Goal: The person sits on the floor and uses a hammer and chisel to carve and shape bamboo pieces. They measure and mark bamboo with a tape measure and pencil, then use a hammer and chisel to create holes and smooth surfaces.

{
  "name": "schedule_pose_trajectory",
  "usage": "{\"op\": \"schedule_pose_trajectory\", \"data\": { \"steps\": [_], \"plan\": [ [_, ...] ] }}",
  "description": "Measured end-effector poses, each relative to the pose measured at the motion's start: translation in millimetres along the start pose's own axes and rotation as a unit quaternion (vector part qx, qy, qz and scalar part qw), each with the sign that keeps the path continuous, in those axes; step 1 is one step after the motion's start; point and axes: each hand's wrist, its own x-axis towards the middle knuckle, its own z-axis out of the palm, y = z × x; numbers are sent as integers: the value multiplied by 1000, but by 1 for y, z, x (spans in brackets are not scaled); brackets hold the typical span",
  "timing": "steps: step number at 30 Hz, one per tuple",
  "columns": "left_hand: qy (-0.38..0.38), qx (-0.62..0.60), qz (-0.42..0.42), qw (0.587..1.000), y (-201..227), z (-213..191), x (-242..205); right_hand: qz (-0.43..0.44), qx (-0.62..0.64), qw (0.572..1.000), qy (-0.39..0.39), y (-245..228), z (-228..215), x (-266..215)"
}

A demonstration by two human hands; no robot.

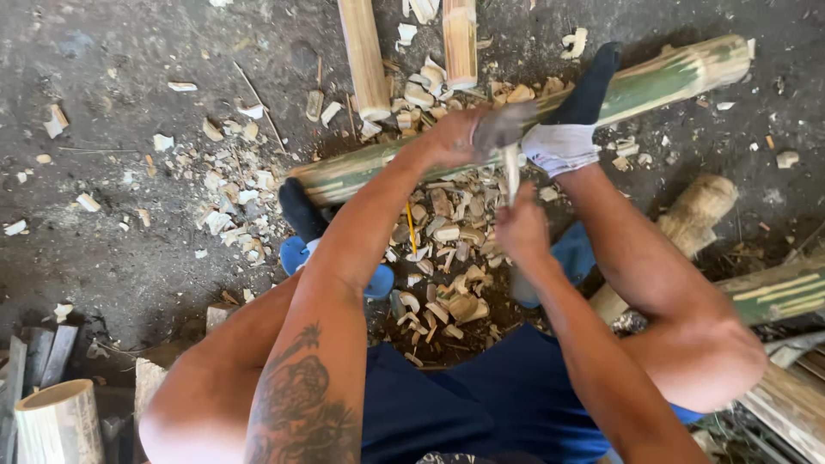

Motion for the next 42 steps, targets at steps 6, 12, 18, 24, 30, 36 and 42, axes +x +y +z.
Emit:
{"op": "schedule_pose_trajectory", "data": {
  "steps": [6, 12, 18, 24, 30, 36, 42],
  "plan": [
    [-33, -3, -67, 997, 5, 2, 6, -111, -115, 987, 28, 38, -40, -6],
    [-32, 7, -20, 999, 11, -2, 4, -190, 156, 936, 253, -15, -206, 16],
    [-65, 27, -109, 992, 13, -5, -2, 70, 5, 997, -41, 2, 9, -6],
    [-50, 21, -52, 997, 2, 6, -5, 42, -98, 990, -91, 43, 31, -18],
    [83, 89, 21, 992, -19, 18, -35, 84, -20, 992, -87, 23, 15, -35],
    [458, -107, -297, 831, -21, -21, 14, 82, 5, 994, -66, 33, -2, -45],
    [342, 31, -40, 938, -24, 13, -44, 36, -25, 998, -42, 42, -1, -51]
  ]
}}
